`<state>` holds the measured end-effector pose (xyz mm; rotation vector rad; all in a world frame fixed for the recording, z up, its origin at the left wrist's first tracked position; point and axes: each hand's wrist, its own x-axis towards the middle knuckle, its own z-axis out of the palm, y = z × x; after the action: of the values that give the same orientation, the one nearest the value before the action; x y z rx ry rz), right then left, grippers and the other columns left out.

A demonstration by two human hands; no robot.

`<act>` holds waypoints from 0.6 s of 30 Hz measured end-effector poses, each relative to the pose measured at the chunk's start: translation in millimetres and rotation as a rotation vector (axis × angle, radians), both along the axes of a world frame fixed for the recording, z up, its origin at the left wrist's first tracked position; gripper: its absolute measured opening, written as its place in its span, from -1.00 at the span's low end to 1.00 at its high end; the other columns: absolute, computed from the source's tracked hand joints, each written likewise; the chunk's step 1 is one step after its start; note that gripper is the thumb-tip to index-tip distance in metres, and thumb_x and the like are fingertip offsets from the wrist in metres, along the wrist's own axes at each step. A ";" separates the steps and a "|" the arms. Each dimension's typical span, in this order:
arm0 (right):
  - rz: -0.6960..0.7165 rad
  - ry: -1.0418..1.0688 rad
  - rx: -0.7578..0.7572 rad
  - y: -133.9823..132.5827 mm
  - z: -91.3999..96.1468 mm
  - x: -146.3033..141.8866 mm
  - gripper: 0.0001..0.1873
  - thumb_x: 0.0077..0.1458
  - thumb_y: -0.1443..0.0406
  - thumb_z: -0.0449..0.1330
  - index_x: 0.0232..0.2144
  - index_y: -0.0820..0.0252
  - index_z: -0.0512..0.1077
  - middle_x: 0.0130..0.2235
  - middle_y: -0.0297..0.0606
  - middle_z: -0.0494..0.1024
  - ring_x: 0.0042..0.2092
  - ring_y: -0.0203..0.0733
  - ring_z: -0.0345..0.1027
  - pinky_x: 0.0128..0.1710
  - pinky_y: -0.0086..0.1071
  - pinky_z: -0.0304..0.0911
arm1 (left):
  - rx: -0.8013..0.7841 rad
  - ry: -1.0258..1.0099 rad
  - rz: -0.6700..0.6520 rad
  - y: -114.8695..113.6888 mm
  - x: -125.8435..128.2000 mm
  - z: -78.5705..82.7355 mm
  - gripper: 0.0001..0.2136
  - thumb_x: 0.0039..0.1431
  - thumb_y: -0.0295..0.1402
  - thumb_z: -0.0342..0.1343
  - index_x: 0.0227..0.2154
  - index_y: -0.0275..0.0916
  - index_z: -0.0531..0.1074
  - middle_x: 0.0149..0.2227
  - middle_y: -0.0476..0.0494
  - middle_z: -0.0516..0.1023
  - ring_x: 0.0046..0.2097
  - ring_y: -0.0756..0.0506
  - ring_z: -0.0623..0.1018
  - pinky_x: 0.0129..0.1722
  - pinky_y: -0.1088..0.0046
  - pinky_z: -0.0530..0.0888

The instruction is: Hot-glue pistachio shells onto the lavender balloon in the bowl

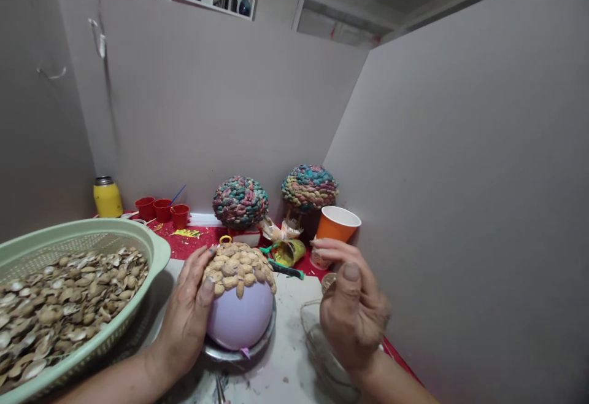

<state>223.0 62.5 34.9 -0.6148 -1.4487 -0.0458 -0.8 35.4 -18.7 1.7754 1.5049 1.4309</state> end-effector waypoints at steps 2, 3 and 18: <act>0.022 -0.020 -0.026 -1.3 1.9 -0.8 -0.75 0.35 0.36 -0.02 -0.31 0.16 0.44 -0.21 -0.20 0.50 -0.13 -0.12 0.38 -0.11 -0.21 0.26 | 0.052 -0.006 0.029 -2.9 -1.7 2.2 -0.50 0.35 -0.07 -0.25 0.23 -0.17 0.20 0.34 -0.24 0.14 0.37 -0.24 0.08 0.33 -0.03 0.02; 0.038 -0.036 -0.036 -2.5 2.0 -1.9 -0.77 0.34 0.37 0.00 -0.33 0.16 0.42 -0.21 -0.21 0.49 -0.14 -0.14 0.37 -0.12 -0.22 0.26 | 0.097 -0.005 0.043 -5.6 -2.1 4.0 -0.52 0.35 -0.08 -0.23 0.24 -0.14 0.17 0.35 -0.22 0.13 0.38 -0.24 0.06 0.33 -0.03 0.02; 0.527 -0.496 0.033 -39.5 4.1 -30.1 -0.72 0.38 0.18 -0.05 -0.29 0.18 0.35 -0.39 -0.27 0.47 -0.32 -0.21 0.36 -0.20 -0.22 0.28 | 0.289 0.097 -0.075 -54.4 16.4 15.8 -0.44 0.21 -0.13 0.12 0.23 0.07 0.08 0.25 -0.19 0.28 0.27 -0.31 0.30 0.20 -0.02 0.34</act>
<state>192.9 23.0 39.0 -0.1779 -2.0498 0.2044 15.7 -18.9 -2.8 2.0739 1.3127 1.6113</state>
